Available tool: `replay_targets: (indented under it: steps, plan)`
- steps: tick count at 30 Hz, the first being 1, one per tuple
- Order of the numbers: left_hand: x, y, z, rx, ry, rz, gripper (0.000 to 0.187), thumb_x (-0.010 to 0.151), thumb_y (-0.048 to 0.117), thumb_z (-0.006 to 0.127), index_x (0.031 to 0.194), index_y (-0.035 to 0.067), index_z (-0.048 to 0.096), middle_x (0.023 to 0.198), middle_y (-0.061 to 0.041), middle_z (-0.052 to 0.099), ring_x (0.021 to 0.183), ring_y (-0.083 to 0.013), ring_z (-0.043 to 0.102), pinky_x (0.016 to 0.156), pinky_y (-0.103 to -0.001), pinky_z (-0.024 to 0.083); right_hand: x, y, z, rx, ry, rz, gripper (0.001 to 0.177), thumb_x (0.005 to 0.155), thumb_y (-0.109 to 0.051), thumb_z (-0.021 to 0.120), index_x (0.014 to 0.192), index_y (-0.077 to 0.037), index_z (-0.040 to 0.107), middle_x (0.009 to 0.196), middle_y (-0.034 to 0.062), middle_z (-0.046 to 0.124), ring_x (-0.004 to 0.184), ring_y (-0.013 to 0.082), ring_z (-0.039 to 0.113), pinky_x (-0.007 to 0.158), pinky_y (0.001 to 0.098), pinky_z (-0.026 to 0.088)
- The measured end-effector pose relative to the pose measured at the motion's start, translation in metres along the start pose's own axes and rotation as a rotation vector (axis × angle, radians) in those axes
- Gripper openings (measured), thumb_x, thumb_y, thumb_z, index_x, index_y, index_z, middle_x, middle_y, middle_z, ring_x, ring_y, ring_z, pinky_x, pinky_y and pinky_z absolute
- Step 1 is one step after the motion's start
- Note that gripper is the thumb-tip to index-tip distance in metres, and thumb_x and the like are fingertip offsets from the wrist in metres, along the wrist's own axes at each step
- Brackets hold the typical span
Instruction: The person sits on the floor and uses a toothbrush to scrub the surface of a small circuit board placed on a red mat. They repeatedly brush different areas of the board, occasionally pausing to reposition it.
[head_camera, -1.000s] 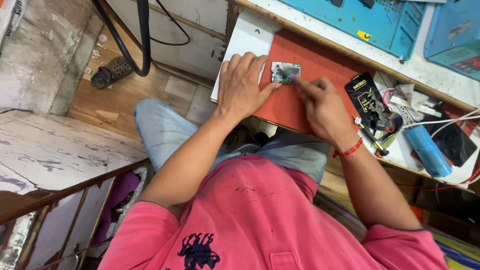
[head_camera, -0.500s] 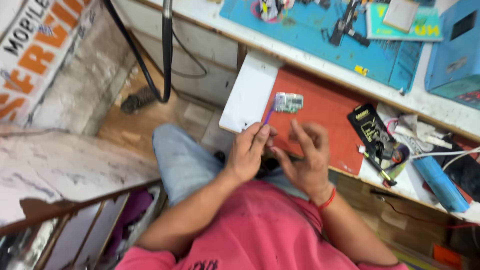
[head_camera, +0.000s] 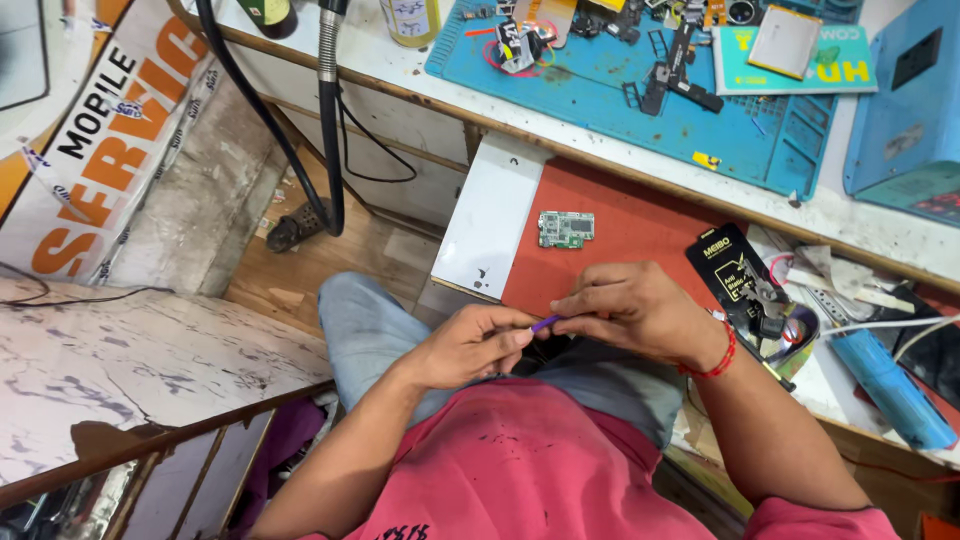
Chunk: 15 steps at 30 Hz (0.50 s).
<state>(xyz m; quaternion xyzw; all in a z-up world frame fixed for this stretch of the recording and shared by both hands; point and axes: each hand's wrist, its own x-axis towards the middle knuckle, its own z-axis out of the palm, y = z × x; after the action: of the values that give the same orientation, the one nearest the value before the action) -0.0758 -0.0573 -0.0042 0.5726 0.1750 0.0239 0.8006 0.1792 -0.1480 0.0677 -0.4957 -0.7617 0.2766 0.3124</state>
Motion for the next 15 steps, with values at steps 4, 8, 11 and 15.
replay_targets:
  steps: [4, 8, 11, 15]
  plan:
    - [-0.021, 0.005, -0.010, 0.248, 0.088, 0.099, 0.040, 0.104, 0.020, 0.059, 0.142, 0.008, 0.061, 0.084, 0.001, 0.061, 0.074, -0.0069, 0.053, 0.067, -0.024, 0.047, 0.005, 0.010, -0.022, 0.113, -0.067, -0.024, 0.026, 0.084, -0.003, 0.076, 0.110, -0.005, 0.076, 0.093, 0.0109, 0.077, 0.081, 0.0222, 0.077, 0.071, 0.0321, 0.061]
    - [-0.034, 0.006, -0.006, 0.337, 0.199, 0.159, 0.039, 0.105, 0.016, 0.059, 0.142, 0.006, 0.063, 0.089, -0.003, 0.061, 0.081, -0.0122, 0.060, 0.075, -0.027, 0.050, 0.016, 0.017, -0.035, 0.245, -0.202, 0.051, 0.044, 0.084, 0.007, 0.061, 0.126, -0.005, 0.070, 0.103, 0.0121, 0.080, 0.090, 0.0223, 0.081, 0.079, 0.0322, 0.065]
    - [-0.033, 0.008, 0.006, 0.606, 0.431, 0.221, 0.035, 0.102, 0.013, 0.064, 0.136, 0.006, 0.070, 0.083, -0.009, 0.061, 0.077, -0.0175, 0.058, 0.073, -0.030, 0.049, 0.024, 0.031, -0.043, 0.082, -0.232, 0.213, 0.050, 0.081, -0.002, 0.064, 0.130, -0.010, 0.070, 0.106, 0.0118, 0.079, 0.092, 0.0267, 0.078, 0.078, 0.0379, 0.060]
    - [-0.032, 0.013, 0.006, 0.710, 0.671, 0.289, 0.045, 0.094, -0.004, 0.056, 0.138, 0.006, 0.063, 0.099, -0.014, 0.067, 0.080, -0.0256, 0.069, 0.074, -0.033, 0.055, 0.019, 0.061, -0.022, -0.517, 0.144, 0.162, 0.053, 0.083, -0.017, 0.080, 0.130, 0.002, 0.067, 0.127, 0.0187, 0.063, 0.111, 0.0404, 0.061, 0.086, 0.0472, 0.052]
